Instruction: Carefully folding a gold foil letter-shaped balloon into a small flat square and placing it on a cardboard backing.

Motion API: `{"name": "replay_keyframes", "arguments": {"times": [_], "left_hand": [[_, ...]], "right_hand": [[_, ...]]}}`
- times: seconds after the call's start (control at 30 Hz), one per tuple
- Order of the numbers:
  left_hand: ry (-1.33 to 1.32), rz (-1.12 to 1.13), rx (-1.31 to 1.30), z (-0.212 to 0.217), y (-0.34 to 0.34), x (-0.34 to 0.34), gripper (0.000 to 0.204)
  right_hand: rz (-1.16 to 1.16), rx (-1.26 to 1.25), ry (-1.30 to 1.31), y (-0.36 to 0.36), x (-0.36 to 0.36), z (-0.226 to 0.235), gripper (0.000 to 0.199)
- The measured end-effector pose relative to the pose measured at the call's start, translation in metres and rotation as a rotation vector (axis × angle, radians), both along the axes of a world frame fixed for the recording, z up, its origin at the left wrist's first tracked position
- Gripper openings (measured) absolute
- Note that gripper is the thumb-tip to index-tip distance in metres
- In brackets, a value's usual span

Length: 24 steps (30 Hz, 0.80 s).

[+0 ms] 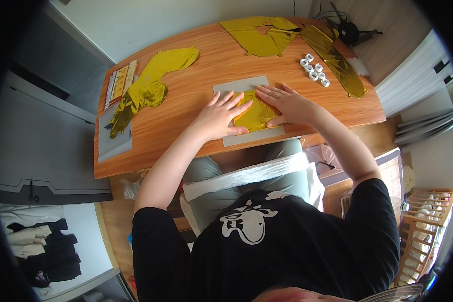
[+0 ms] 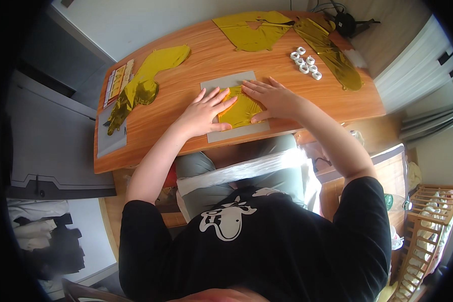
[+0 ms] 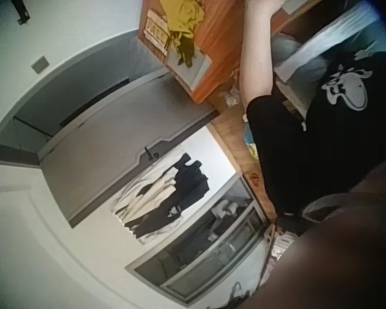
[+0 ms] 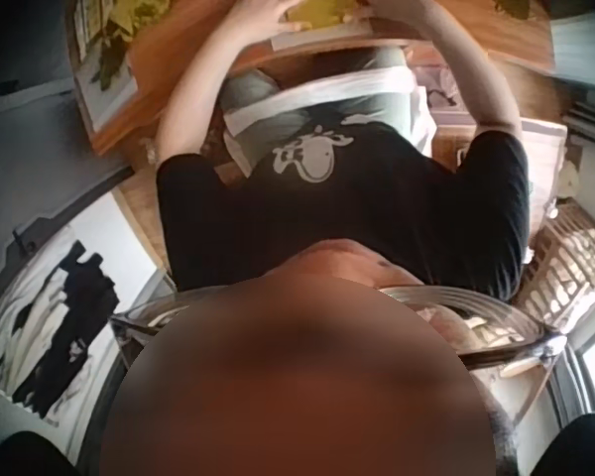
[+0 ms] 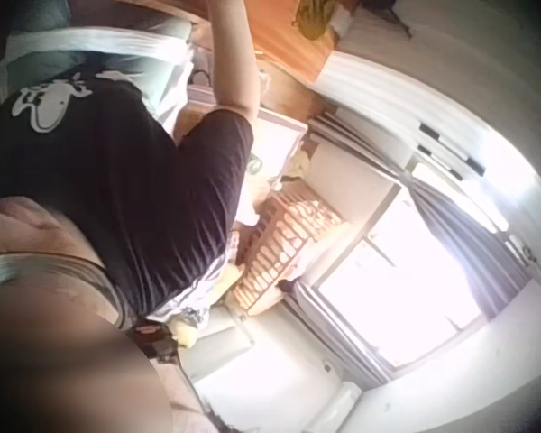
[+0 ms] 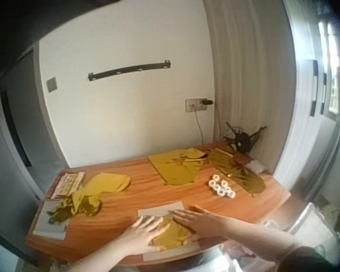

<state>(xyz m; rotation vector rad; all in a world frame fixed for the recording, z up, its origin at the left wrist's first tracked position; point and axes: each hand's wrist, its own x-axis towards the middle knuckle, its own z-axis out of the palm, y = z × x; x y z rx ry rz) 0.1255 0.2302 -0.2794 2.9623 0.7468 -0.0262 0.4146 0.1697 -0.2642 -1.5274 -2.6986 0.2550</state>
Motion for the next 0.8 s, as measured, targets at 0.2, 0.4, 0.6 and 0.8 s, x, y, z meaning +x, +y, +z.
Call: {"name": "replay_keyframes", "arguments": {"times": [0.2, 0.4, 0.6, 0.8], "left_hand": [[-0.044, -0.005, -0.181, 0.000, 0.009, -0.006, 0.095], [-0.044, -0.003, -0.293, 0.007, 0.012, -0.006, 0.093], [-0.044, 0.022, -0.290, 0.004, 0.013, -0.004, 0.099], [-0.051, 0.031, -0.263, 0.000, 0.014, -0.006, 0.111]], "right_hand": [[0.106, -0.075, 0.017, 0.013, 0.013, 0.006, 0.121], [0.106, -0.164, 0.019, 0.016, 0.015, 0.021, 0.119], [-0.137, -0.045, 0.050, 0.012, -0.040, 0.011, 0.103], [-0.083, 0.194, 0.051, 0.005, -0.067, -0.024, 0.100]]}}
